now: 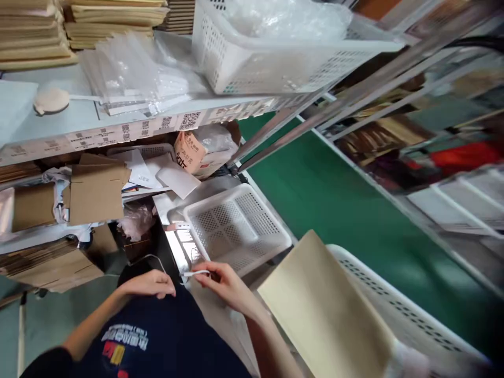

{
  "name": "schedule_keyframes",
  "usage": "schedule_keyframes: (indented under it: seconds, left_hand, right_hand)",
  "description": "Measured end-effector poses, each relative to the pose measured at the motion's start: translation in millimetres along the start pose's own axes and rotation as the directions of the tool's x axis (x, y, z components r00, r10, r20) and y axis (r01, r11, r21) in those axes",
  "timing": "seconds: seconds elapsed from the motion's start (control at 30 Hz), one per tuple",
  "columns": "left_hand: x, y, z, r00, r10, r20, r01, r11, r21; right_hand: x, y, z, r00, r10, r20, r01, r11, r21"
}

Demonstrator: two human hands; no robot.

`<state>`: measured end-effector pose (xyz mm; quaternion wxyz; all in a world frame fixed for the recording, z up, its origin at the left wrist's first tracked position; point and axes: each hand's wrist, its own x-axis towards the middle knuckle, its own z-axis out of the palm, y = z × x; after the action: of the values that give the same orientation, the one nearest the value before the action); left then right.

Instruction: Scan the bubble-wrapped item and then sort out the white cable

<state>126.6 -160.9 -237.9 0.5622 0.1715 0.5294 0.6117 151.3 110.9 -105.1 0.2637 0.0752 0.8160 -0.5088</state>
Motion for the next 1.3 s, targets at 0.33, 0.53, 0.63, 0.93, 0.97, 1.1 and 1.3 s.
schedule_keyframes:
  seconds: [0.33, 0.53, 0.63, 0.93, 0.97, 1.1, 1.3]
  left_hand:
    - [42.2, 76.4, -5.1, 0.872, 0.489, 0.011, -0.489, 0.869, 0.082]
    - [56.7, 46.4, -13.4, 0.975, 0.204, 0.085, -0.212, 0.972, 0.1]
    - [61.3, 22.5, -31.5, 0.96, 0.167, -0.225, -0.109, 0.962, 0.25]
    - [91.4, 36.9, -18.2, 0.889, 0.283, -0.361, -0.079, 0.87, 0.487]
    - [94.7, 35.3, -20.9, 0.856, 0.271, -0.439, 0.003, 0.848, 0.53]
    - [114.1, 27.3, -47.1, 0.666, 0.471, -0.578, -0.026, 0.79, 0.613]
    - [136.6, 34.1, -78.0, 0.791, 0.463, -0.401, -0.103, 0.746, 0.658]
  right_hand:
    - [14.5, -62.5, 5.9, 0.984, -0.014, -0.177, 0.073, 0.939, 0.336]
    - [29.2, -79.8, -31.6, 0.803, -0.087, -0.59, 0.136, 0.99, 0.04]
    - [50.6, -59.9, -33.1, 0.834, -0.093, -0.544, 0.012, 0.988, -0.151]
    - [111.5, -49.7, -1.9, 0.957, 0.13, -0.259, -0.288, 0.509, -0.811]
    - [115.3, -51.8, -3.0, 0.959, 0.153, -0.237, -0.281, 0.451, -0.847]
    - [126.2, -53.5, -5.3, 0.978, 0.174, -0.117, -0.166, 0.304, -0.938]
    - [131.8, -54.3, -4.3, 0.984, 0.166, 0.063, 0.03, 0.198, -0.98]
